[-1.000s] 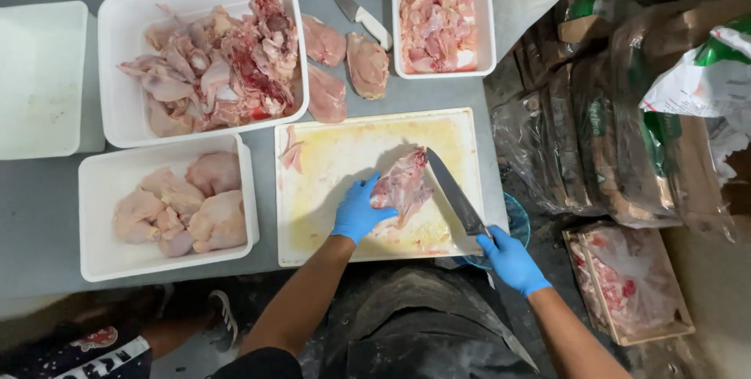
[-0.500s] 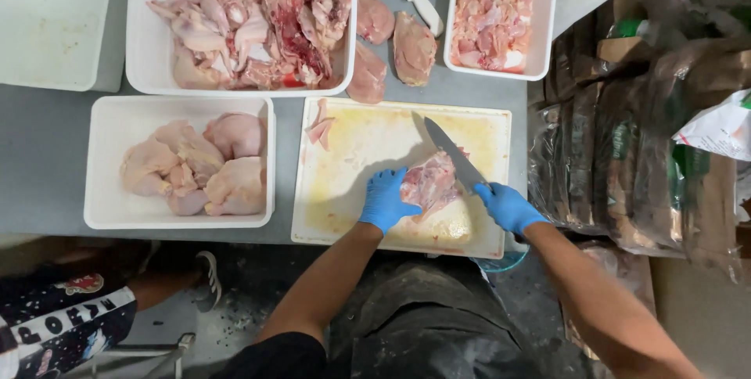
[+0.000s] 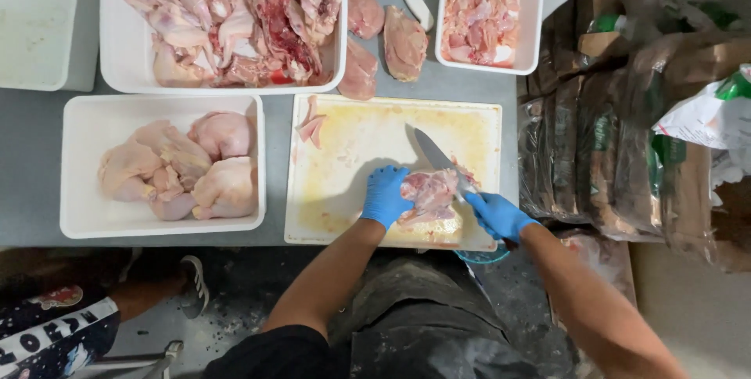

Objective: Cutting and deboning raw chicken on a cutting board in a food preparation area.

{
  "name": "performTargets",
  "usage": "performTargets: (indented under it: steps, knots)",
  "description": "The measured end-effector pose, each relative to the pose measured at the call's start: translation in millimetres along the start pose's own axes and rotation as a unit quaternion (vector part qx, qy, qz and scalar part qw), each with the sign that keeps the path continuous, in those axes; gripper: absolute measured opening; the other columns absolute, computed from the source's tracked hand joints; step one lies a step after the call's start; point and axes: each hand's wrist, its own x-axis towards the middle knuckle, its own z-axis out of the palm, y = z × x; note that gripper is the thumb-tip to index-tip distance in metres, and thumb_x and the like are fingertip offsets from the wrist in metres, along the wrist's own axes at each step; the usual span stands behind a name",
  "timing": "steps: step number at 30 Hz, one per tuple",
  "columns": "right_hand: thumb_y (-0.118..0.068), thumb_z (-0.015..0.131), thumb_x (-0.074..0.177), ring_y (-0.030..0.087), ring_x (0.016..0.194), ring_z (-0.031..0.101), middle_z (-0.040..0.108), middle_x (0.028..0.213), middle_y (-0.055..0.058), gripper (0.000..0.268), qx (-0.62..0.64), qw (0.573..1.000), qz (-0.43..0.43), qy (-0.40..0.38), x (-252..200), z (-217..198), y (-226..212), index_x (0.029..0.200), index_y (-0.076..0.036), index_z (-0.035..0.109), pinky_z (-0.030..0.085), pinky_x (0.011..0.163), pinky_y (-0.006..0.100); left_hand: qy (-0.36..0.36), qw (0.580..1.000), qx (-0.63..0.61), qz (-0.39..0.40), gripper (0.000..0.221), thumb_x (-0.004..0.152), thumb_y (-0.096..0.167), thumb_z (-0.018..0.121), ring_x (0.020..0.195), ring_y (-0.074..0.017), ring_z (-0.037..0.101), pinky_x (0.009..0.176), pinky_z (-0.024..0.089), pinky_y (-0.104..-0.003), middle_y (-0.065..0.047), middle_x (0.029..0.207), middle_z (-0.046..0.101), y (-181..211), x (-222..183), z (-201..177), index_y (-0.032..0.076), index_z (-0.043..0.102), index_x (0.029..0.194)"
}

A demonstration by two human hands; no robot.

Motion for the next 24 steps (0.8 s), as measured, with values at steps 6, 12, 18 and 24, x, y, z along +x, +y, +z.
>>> performTargets:
  steps: [6, 12, 18, 24]
  knots:
    - [-0.058, 0.051, 0.109, 0.02, 0.04, 0.045, 0.05, 0.059, 0.01, 0.059, 0.026, 0.998, 0.057, 0.001, -72, 5, 51, 0.086, -0.004, 0.058, 0.04, 0.033, 0.031, -0.014, 1.0, -0.002, -0.017, 0.078, 0.066, 0.044, 0.095, 0.116, -0.0333, 0.064, 0.102, 0.051, -0.049, -0.007, 0.121, 0.066, 0, 1, -1, 0.027, 0.062, 0.135]
    - [-0.051, 0.052, 0.11, 0.015, 0.048, 0.048, 0.047, 0.065, 0.005, 0.05, 0.081, 0.996, -0.032, 0.016, 12, 29, 63, 0.092, -0.004, 0.056, 0.042, 0.038, 0.028, -0.015, 0.999, -0.013, -0.027, 0.076, 0.066, 0.04, 0.096, 0.117, -0.0361, 0.063, 0.103, 0.05, -0.05, -0.011, 0.12, 0.067, 5, 0, -12, 0.023, 0.063, 0.132]
    - [-0.047, 0.06, 0.108, 0.022, 0.034, 0.044, 0.048, 0.051, 0.012, 0.052, 0.052, 0.998, 0.018, 0.024, -82, 29, 105, 0.083, -0.002, 0.06, 0.038, 0.028, 0.032, -0.029, 0.999, -0.014, -0.028, 0.075, 0.067, 0.038, 0.097, 0.118, -0.0379, 0.063, 0.104, 0.05, -0.052, -0.014, 0.122, 0.067, 11, -5, -27, 0.017, 0.062, 0.13]
    - [-0.043, 0.06, 0.108, 0.038, 0.099, 0.075, 0.08, 0.095, 0.028, 0.048, 0.004, 0.985, -0.058, 0.164, -56, 20, 157, 0.119, -0.001, 0.078, 0.057, 0.098, 0.056, -0.1, 0.99, -0.012, 0.094, 0.101, 0.064, 0.051, 0.096, 0.132, -0.0398, 0.056, 0.113, 0.045, -0.057, -0.009, 0.14, 0.06, 41, 18, -59, 0.028, 0.053, 0.152]
